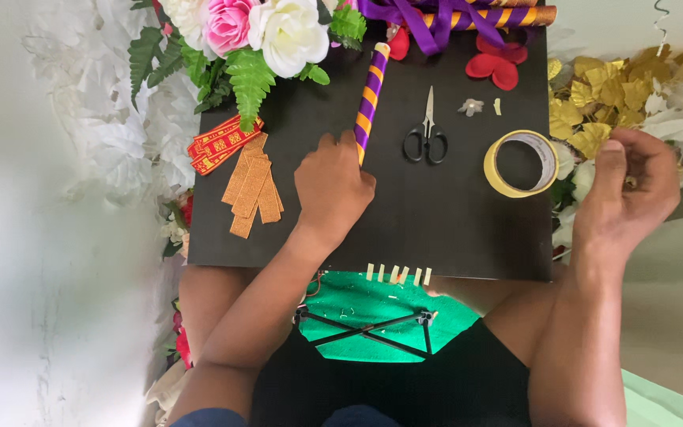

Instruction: The person wraps a purple ribbon and then a copper-colored tape around a white paper tube by hand.

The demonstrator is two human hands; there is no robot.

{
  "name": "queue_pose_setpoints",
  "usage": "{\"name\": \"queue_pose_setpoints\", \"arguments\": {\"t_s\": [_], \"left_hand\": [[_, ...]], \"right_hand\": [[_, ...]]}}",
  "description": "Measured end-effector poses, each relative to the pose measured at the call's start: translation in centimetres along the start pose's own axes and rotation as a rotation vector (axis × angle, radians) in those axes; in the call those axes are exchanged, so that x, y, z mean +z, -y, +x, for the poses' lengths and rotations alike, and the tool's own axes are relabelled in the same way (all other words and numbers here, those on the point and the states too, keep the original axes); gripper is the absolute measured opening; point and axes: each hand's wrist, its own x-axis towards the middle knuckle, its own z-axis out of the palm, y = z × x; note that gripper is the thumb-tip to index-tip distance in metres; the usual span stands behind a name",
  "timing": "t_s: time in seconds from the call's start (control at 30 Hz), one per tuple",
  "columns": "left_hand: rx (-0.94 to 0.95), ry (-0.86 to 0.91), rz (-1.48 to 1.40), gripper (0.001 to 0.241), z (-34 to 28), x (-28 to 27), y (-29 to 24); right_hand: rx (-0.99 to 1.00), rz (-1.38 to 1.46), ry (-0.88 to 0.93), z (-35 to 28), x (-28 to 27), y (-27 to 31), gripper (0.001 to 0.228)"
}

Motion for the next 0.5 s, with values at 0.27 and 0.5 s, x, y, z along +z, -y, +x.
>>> {"name": "queue_pose_setpoints", "arguments": {"t_s": [0.27, 0.5], "left_hand": [[-0.018, 0.274, -0.226, 0.023, 0.5, -5.4, 1.1], [-0.058, 0.084, -0.502, 0.039, 0.9, -9.1, 3.7]], "right_hand": [[-0.022, -0.067, 0.039, 0.2, -1.0, -3.0, 0.016], [-0.058, -0.101, 0.051, 0.3, -0.7, -4.6, 0.012]]}}
